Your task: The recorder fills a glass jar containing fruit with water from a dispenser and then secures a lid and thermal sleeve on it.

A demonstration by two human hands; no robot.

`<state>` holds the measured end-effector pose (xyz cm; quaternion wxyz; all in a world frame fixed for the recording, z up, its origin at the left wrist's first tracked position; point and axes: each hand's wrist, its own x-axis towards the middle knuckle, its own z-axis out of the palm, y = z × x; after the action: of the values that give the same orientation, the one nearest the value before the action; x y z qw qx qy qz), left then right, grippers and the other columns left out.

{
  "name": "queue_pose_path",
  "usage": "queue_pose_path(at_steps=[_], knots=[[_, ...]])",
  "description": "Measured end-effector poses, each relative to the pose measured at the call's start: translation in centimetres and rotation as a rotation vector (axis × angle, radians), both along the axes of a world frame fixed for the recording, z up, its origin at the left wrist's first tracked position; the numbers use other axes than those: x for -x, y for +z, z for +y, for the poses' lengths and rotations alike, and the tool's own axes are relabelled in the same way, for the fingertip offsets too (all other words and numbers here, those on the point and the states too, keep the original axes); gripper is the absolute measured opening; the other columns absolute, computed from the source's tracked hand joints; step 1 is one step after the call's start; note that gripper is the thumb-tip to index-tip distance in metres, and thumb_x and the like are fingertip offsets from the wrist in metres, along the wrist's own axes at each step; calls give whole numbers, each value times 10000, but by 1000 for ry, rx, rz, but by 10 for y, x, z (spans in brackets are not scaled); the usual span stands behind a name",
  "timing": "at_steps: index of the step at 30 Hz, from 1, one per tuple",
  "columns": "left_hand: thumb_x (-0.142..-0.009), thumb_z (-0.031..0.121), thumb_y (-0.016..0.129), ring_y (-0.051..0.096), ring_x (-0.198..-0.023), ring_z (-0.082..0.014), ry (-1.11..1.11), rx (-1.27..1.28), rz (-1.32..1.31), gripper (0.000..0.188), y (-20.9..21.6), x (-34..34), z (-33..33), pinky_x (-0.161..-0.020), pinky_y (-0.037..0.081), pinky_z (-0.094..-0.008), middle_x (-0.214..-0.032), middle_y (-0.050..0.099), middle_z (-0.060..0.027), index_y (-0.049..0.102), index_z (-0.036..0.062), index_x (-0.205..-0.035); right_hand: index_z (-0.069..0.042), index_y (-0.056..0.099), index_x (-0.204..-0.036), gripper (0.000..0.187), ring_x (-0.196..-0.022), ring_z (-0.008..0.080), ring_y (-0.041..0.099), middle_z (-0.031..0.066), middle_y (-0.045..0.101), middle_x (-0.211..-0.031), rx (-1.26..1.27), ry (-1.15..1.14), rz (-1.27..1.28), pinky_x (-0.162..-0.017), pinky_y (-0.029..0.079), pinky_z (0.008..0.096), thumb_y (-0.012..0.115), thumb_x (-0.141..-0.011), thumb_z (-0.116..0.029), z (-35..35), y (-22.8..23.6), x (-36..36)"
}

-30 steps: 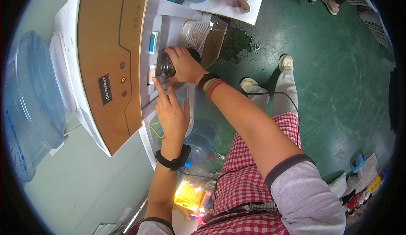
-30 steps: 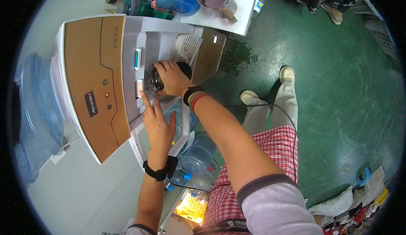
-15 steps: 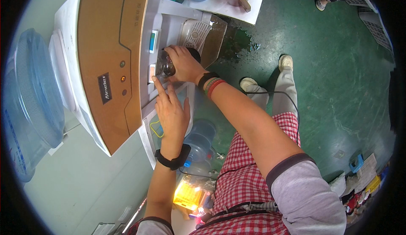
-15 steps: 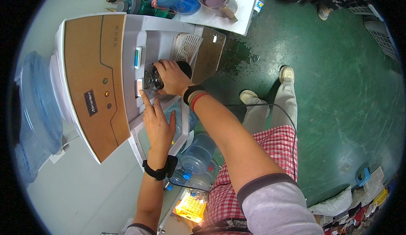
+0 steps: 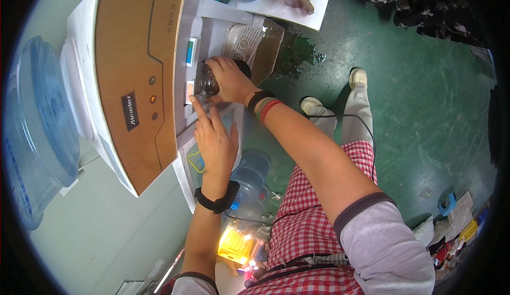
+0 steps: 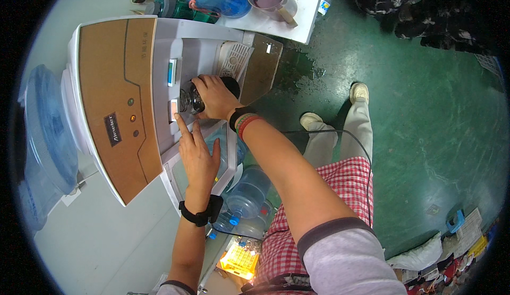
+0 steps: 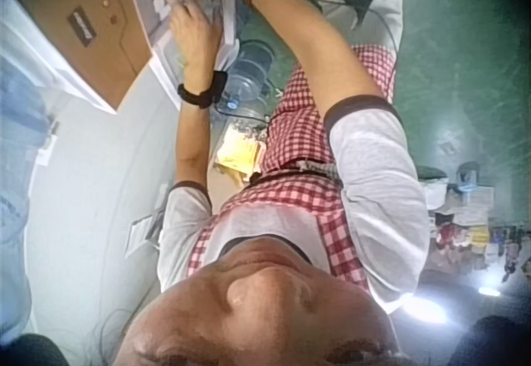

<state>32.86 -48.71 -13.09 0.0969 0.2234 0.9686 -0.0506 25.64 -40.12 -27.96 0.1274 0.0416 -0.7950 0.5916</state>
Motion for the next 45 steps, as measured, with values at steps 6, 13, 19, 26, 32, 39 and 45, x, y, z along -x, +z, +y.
queue_pose_path(at_steps=[6,13,19,26,32,39,45], knots=[[-742,118,716,517,-966,-379,-6,4,6,636,-2,0,-1,-851,411,-415,-1505,131,-334,448,-92,-1280,35,417,-1286,936,-1143,385,470,227,491,-1199,0,-5,8,-1024,349,439,859,-517,-264,-1,-1,0],[-742,120,716,521,-976,-383,1,-4,5,640,-2,1,-1,-851,412,-416,-1504,135,-335,448,-82,-1287,33,426,-1274,910,-1133,388,475,223,499,-1176,11,-6,18,-1024,348,445,849,-523,-256,-1,-2,1],[-744,120,710,522,-979,-388,4,-17,5,643,-3,1,-2,-852,411,-418,-1502,139,-337,444,-87,-1291,36,432,-1263,895,-1124,397,479,235,505,-1171,7,-13,24,-1021,349,447,843,-527,-265,-1,-1,1],[-749,125,704,520,-981,-389,14,-5,-1,637,-6,1,-4,-856,409,-414,-1503,137,-337,445,-88,-1291,48,423,-1276,916,-1129,409,477,246,499,-1191,-13,-11,24,-1027,347,450,845,-527,-266,-3,-4,1],[-748,127,705,519,-977,-382,20,-9,3,639,-2,-1,1,-857,409,-412,-1505,137,-333,444,-86,-1291,50,416,-1284,931,-1138,409,474,249,495,-1203,4,8,7,-1032,344,454,851,-525,-269,-1,-2,-1],[-745,124,709,518,-984,-383,25,-2,5,644,-1,0,2,-856,408,-414,-1506,138,-329,443,-84,-1293,45,420,-1274,936,-1133,397,476,233,497,-1190,1,-5,35,-1027,350,450,861,-507,-262,0,-1,0],[-746,124,710,516,-993,-387,31,-9,3,639,-2,-1,2,-860,407,-417,-1505,140,-329,446,-90,-1288,44,424,-1268,932,-1139,397,474,236,497,-1190,0,-7,28,-1028,348,453,861,-507,-272,-1,-2,0]])
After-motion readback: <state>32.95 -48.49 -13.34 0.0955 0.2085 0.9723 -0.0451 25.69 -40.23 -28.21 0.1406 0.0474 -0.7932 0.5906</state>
